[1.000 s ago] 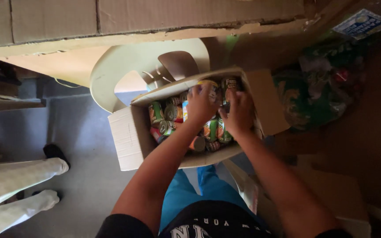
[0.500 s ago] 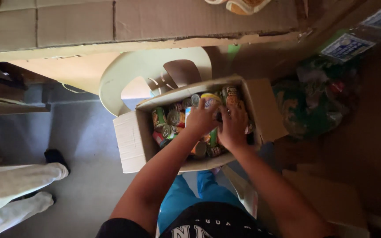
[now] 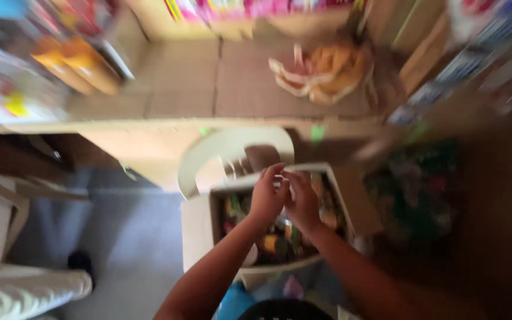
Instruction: Stocking and organizing canned goods on shelves from a cardboard box.
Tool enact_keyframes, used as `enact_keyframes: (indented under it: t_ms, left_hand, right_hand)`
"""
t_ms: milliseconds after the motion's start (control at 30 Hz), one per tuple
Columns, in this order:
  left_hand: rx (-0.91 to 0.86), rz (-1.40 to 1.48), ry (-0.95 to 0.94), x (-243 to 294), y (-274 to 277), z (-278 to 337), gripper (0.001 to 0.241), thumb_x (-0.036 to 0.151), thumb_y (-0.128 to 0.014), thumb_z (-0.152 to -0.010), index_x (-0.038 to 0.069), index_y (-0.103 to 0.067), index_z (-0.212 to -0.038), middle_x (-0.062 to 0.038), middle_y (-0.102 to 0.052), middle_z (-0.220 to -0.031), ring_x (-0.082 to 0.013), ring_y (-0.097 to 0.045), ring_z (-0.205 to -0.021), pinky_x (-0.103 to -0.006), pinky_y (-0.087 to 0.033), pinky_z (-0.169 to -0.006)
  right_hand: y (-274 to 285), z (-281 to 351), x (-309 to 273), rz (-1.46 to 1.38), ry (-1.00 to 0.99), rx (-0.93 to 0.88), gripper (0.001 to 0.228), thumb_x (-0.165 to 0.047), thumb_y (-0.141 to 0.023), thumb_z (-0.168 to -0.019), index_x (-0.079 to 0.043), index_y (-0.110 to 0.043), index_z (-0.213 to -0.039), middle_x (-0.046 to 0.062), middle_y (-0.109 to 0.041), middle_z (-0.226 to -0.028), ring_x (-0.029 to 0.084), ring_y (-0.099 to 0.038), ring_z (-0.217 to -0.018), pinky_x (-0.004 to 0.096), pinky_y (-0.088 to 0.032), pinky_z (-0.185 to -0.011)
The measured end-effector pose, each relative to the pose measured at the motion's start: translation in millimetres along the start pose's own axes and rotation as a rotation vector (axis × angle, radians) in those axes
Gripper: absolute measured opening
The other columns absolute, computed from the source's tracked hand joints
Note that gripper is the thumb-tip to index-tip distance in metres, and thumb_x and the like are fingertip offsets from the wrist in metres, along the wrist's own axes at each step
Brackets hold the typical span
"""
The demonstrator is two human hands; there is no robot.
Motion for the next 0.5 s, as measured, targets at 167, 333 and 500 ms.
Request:
enact_keyframes:
  t_ms: [167,333,500]
  left_hand:
    - [0.078,0.211,-0.166,108,72,-15,0.033,0.006,-0.064,-0.091,0.005,-0.065,-0.124,-0.012,-0.066,-0.117,-0.0231,-0.073,-0.101,-0.0335,-0.062,-0.081]
    - [0.157,0.245,-0.5,185,138,-28,0.031,0.004,-0.064,-0.093,0.003,-0.065,-0.124,-0.012,-0.067,-0.115,-0.0223,-0.072,-0.101,-0.0318,-0.06,-0.086]
    - [0.195,0.147,-0.811,270,215,-50,0.032,0.004,-0.067,-0.093,0.003,-0.064,-0.125,-0.012,-0.068,-0.115,-0.0236,-0.071,-0.104,-0.0326,-0.059,-0.089]
  right_hand:
    - [35,-72,-97,-0.181,0.164,0.15,0.043,0.005,-0.062,-0.081,-0.004,-0.063,-0.123,0.016,-0.064,-0.12,0.037,-0.066,-0.111,0.04,-0.054,-0.093]
    - [75,-135,-192,-0.159,0.46,0.217,0.041,0.006,-0.066,-0.077,-0.003,-0.064,-0.117,0.016,-0.067,-0.114,0.037,-0.065,-0.107,0.041,-0.054,-0.091]
    - [113,-199,-279,-0.177,0.695,0.28,0.038,0.008,-0.065,-0.082,-0.002,-0.065,-0.119,0.015,-0.067,-0.114,0.032,-0.068,-0.101,0.037,-0.054,-0.087]
Point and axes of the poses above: each hand's wrist, its own z-axis away from the middle knuckle, its own y-axis out of the back of the hand, x = y × z, the point moved 1 cm from there along -z, towards the middle knuckle
